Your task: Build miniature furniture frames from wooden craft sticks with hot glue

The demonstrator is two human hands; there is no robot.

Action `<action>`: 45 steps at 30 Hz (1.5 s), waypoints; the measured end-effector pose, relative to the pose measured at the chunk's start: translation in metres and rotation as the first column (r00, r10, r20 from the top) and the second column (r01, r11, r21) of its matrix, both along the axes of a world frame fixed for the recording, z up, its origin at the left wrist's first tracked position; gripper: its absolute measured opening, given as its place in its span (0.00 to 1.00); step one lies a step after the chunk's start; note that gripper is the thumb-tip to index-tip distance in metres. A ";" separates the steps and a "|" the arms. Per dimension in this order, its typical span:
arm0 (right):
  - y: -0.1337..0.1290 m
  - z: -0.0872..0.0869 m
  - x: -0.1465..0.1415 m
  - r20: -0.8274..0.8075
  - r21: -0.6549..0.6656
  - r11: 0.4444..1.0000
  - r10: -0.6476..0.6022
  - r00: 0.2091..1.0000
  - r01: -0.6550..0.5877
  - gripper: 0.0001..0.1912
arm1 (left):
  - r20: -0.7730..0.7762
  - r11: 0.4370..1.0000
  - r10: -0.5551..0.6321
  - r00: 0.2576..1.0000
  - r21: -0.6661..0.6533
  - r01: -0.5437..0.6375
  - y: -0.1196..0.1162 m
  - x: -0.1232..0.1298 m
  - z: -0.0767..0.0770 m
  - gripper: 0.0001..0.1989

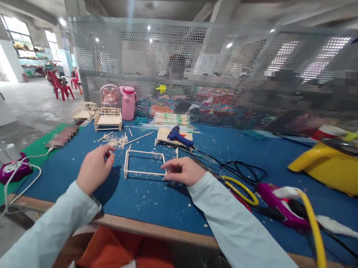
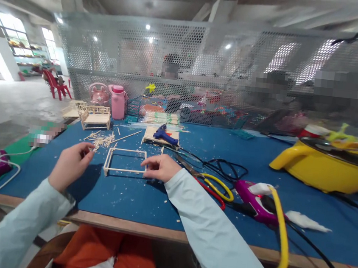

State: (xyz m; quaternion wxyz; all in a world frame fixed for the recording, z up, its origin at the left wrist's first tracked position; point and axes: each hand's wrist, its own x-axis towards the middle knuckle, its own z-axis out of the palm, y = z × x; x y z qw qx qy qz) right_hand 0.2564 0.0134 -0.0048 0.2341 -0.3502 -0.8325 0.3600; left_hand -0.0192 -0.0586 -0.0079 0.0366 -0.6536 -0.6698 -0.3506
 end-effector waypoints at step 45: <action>0.044 -0.002 0.017 0.131 0.307 0.813 -0.550 0.825 0.494 0.08 | -0.019 0.989 -0.099 0.995 -0.108 0.097 0.099 -0.012 -0.014 0.14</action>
